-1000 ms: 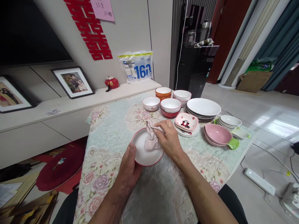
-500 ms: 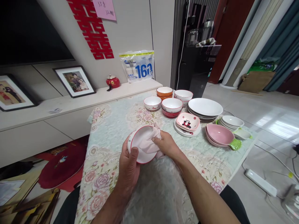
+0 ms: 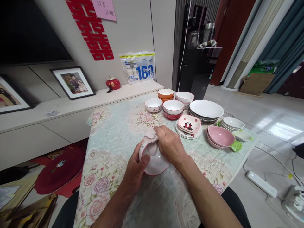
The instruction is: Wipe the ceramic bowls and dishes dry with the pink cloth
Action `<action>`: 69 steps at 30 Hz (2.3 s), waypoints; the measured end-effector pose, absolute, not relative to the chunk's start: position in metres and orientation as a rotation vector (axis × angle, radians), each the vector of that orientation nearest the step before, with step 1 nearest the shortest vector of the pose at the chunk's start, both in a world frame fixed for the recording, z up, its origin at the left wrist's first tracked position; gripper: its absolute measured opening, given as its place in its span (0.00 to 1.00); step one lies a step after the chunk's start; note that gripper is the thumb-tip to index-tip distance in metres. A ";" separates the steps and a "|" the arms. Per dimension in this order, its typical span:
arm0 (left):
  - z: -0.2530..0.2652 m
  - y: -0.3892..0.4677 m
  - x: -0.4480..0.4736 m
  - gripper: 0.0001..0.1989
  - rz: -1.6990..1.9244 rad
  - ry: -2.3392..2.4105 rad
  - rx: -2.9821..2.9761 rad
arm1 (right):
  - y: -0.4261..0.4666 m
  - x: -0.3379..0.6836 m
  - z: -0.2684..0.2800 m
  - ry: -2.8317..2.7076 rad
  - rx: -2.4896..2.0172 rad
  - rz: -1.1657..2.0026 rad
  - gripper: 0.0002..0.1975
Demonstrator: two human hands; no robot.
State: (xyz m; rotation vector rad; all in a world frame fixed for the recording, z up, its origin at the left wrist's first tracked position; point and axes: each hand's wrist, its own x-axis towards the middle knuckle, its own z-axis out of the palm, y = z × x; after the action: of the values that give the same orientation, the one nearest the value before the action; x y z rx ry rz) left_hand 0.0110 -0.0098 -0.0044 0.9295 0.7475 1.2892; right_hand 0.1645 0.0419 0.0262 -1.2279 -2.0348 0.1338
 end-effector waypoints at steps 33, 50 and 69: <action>-0.001 -0.006 0.004 0.30 1.522 1.025 0.904 | 0.035 0.155 0.028 -2.099 -1.112 0.042 0.17; -0.002 -0.001 0.011 0.31 1.441 0.721 0.576 | 0.060 0.164 -0.006 -1.749 -1.414 0.761 0.12; -0.027 -0.004 0.002 0.12 1.162 1.242 2.742 | 0.070 0.213 0.009 -1.751 -1.390 0.915 0.04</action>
State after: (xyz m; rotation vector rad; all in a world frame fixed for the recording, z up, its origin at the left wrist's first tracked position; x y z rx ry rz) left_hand 0.0019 -0.0035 -0.0273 2.7419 1.2423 1.1621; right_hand 0.2128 0.0696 0.0089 -1.3902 -1.7508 0.9150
